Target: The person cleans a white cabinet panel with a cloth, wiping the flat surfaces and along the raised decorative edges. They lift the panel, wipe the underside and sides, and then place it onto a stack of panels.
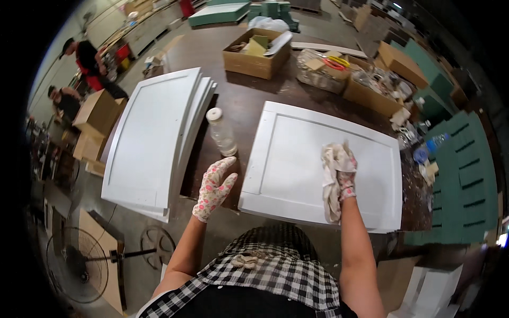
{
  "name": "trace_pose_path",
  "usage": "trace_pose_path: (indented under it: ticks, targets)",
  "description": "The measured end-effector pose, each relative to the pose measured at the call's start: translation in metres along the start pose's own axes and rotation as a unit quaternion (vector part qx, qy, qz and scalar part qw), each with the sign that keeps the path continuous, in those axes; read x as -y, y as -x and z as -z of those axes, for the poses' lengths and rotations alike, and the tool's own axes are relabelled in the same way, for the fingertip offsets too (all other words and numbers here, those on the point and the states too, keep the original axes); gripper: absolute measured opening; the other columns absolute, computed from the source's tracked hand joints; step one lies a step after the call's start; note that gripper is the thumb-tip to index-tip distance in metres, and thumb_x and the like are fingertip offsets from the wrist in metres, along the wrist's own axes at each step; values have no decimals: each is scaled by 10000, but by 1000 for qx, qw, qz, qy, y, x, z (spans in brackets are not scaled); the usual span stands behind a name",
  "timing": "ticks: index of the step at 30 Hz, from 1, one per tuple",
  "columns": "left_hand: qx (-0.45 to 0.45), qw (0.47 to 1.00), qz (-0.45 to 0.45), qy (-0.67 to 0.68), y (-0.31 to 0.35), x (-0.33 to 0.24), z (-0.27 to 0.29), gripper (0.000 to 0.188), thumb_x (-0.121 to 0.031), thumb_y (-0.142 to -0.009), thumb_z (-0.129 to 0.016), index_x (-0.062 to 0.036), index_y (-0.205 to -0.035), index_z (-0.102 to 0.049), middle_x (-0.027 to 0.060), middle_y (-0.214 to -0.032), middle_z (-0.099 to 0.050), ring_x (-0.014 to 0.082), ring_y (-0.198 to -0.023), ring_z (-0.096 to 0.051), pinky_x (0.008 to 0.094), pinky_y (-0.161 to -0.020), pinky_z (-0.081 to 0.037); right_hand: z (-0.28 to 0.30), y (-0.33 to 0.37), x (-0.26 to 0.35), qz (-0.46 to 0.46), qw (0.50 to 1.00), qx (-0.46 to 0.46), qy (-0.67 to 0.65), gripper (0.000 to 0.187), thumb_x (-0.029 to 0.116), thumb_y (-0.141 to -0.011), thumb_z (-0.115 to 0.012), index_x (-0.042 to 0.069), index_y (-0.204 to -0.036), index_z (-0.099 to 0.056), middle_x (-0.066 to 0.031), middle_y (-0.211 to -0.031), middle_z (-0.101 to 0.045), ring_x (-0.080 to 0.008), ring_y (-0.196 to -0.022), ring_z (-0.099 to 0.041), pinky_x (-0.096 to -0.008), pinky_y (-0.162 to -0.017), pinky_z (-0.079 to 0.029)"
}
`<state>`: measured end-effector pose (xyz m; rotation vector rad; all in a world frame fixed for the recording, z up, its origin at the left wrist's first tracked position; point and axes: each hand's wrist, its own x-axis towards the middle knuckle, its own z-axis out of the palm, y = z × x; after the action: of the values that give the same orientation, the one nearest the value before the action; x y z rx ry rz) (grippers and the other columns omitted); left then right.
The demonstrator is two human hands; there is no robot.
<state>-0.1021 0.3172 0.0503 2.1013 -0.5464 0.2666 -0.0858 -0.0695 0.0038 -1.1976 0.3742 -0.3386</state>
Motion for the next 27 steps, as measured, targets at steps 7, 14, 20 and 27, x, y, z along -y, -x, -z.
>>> trace_pose_path:
  ticks: [7,14,20,27]
  targets:
    - [49,993,43,-94,-54,8,-71,642,-184,-887,-653,42,-1409,-356,232,-1426,-396,314,-1357,-366,362,-1119,-310,13,-5,-21,76,996,-23,42,257,250,-963,-550,16,-1028,-634,-76,-858,-677,-155,-682,-654,-272,-590,-556]
    - [70,990,104,-71,-50,11,-85,677,-153,-894,-594,57,-1448,-266,237,-1452,-373,340,-1357,-368,357,-1122,-287,-12,25,0,167,971,54,160,299,211,-933,-582,29,-1171,-594,-60,-1083,-648,-137,-977,-621,-270,-845,-522]
    - [78,982,123,-124,-51,12,-96,663,-152,-883,-604,-18,-1461,-308,208,-1477,-362,322,-1385,-331,370,-1136,-267,33,14,25,65,971,104,207,216,261,-916,-583,67,-985,-648,-68,-897,-656,-131,-825,-615,-295,-752,-527]
    - [41,955,-13,-295,-100,-38,-127,511,-183,-893,-627,-32,-1357,-476,196,-1453,-399,387,-1357,-345,453,-1118,-289,221,33,147,185,897,-150,371,256,188,-953,-544,50,-1163,-593,-50,-1090,-644,-141,-948,-622,-309,-793,-536]
